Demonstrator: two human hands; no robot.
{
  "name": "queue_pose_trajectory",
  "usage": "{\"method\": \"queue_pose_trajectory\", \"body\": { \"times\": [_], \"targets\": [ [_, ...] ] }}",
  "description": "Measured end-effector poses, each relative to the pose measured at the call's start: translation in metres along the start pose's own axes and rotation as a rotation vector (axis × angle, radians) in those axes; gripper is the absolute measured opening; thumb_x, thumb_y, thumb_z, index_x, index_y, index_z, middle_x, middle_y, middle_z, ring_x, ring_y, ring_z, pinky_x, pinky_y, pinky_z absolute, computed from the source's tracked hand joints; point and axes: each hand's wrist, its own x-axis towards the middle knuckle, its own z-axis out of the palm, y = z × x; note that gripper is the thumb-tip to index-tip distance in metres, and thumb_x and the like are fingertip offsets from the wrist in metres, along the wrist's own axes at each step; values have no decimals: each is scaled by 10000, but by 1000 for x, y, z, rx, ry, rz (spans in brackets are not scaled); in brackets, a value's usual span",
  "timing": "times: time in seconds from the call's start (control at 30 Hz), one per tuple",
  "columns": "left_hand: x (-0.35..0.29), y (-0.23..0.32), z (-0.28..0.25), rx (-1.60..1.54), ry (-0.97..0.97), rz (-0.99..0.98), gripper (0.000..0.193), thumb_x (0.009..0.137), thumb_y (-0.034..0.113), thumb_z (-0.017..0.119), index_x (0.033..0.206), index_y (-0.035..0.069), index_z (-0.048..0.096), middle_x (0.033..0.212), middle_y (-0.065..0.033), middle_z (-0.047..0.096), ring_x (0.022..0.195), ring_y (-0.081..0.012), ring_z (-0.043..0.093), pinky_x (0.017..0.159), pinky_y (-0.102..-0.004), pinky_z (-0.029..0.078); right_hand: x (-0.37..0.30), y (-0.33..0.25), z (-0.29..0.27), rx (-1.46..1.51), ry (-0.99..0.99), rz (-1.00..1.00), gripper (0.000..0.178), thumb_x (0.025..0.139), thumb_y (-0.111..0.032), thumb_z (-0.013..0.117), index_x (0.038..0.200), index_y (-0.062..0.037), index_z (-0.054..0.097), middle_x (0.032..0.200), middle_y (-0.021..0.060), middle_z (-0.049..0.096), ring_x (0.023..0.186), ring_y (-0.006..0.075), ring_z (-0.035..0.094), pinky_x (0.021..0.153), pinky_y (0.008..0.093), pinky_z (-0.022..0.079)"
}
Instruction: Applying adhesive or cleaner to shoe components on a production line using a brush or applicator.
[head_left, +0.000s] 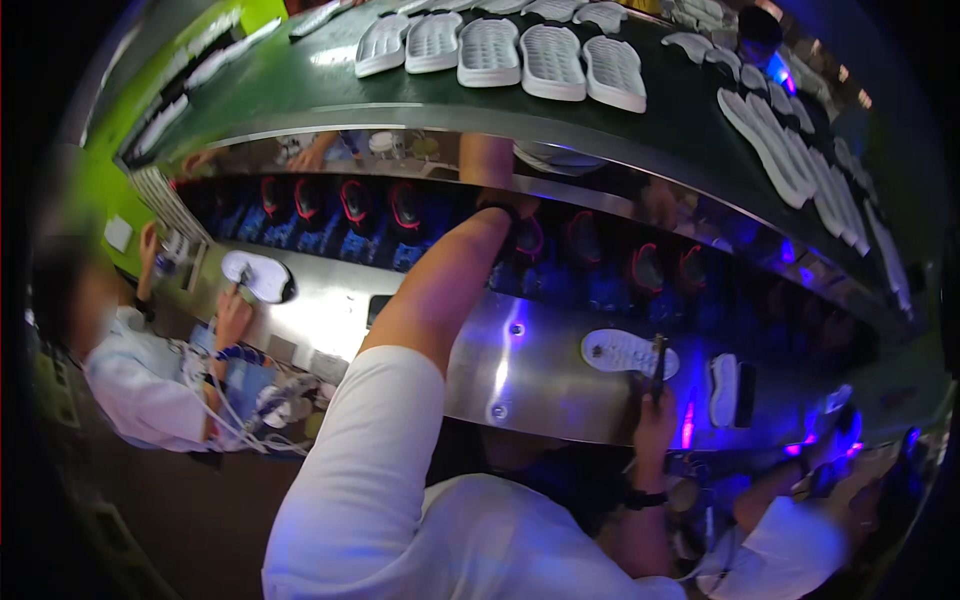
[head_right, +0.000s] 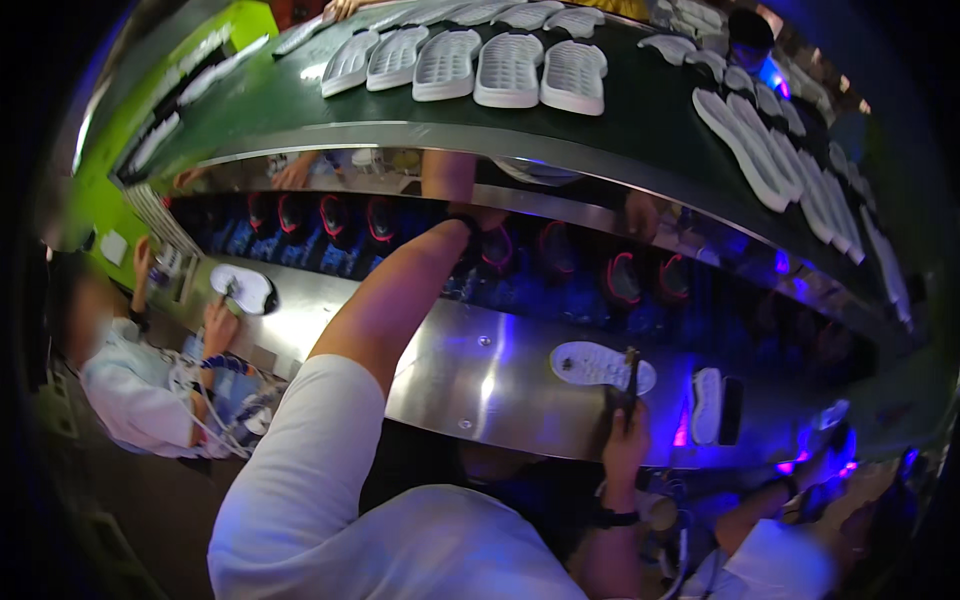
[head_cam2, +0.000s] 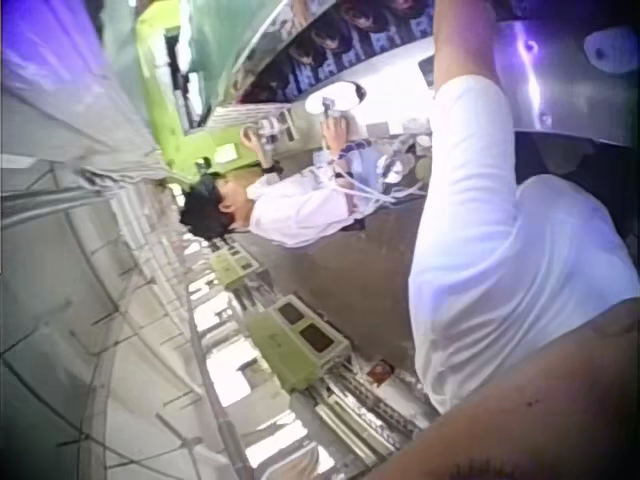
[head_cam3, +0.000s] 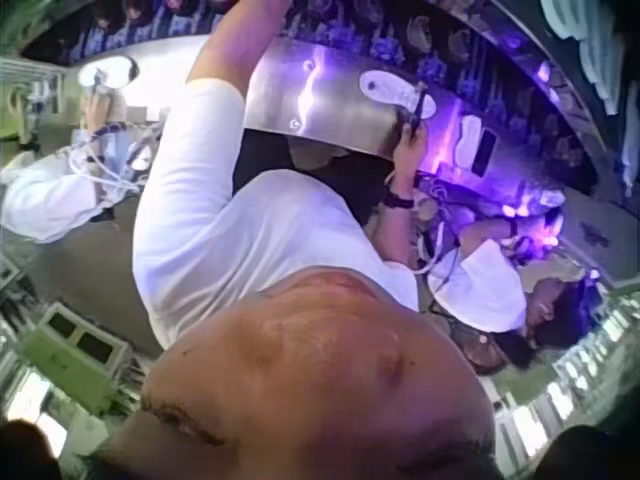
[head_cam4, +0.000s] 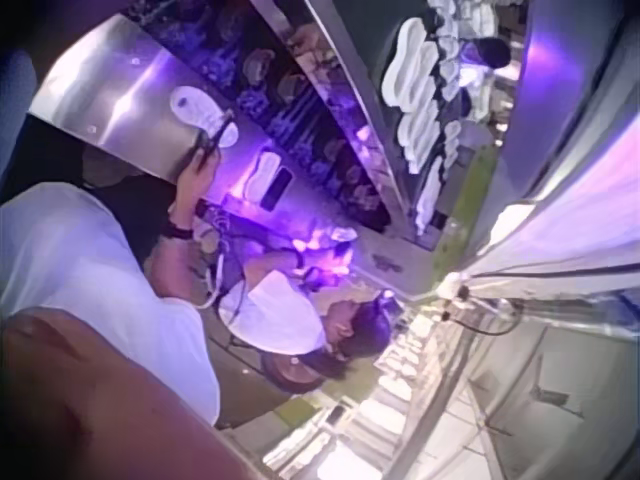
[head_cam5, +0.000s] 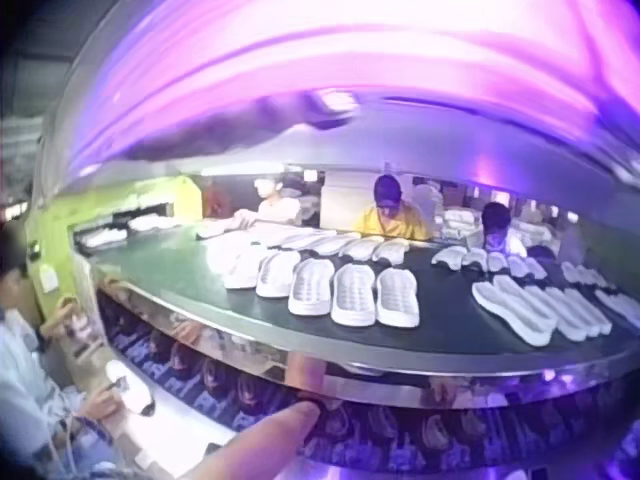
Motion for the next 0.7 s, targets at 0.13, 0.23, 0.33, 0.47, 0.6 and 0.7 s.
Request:
{"method": "queue_pose_trajectory", "body": {
  "times": [0.13, 0.23, 0.33, 0.47, 0.6, 0.7],
  "targets": [
    [-2, -22, -36, -1, 273, 218, 561, 914, 552, 512, 1232, 108, 639, 1228, -130, 663, 1126, -321, 611, 953, -463, 475, -4, 11, -17, 158, 63, 58, 317, 992, -61, 562, 1293, 34, 527, 1139, 128, 667, 1058, 195, 625, 937, 332, 467],
    [3, -64, -29, 52, 316, 264, 545, 925, 538, 511, 1231, 107, 640, 1205, -130, 670, 1090, -309, 624, 909, -454, 498, -2, 17, -6, 395, 57, 64, 312, 973, -27, 559, 1280, 26, 544, 1107, 112, 668, 1015, 161, 627, 907, 306, 474],
    [-7, -21, -4, -44, 215, 391, 520, 931, 512, 516, 1232, 107, 643, 1206, -129, 672, 1087, -301, 630, 907, -448, 503, -9, 18, -22, 226, 112, 60, 304, 954, -26, 574, 1253, 28, 564, 1082, 129, 675, 972, 170, 645, 868, 317, 494],
    [56, 64, -35, -141, 44, 408, 488, 940, 477, 524, 1233, 107, 647, 1207, -129, 674, 1083, -291, 638, 903, -438, 511, -2, -7, -26, 155, 66, -23, 295, 947, -33, 574, 1236, 29, 576, 1038, 159, 689, 926, 222, 680, 828, 350, 521],
    [28, 134, 16, -295, -184, 379, 457, 949, 443, 531, 1234, 107, 651, 1209, -128, 677, 1078, -280, 645, 900, -429, 518, -4, 5, -22, 108, 78, 3, 300, 944, -33, 584, 1238, 26, 577, 1043, 161, 687, 933, 219, 679, 818, 342, 525],
    [-7, 135, 11, -408, -332, 273, 433, 956, 416, 536, 1235, 107, 654, 1210, -127, 678, 1075, -272, 651, 897, -422, 524, -11, 4, -31, 167, 64, 25, 308, 934, -33, 605, 1236, 22, 581, 1049, 149, 684, 934, 199, 670, 820, 327, 521]
  ]
}}
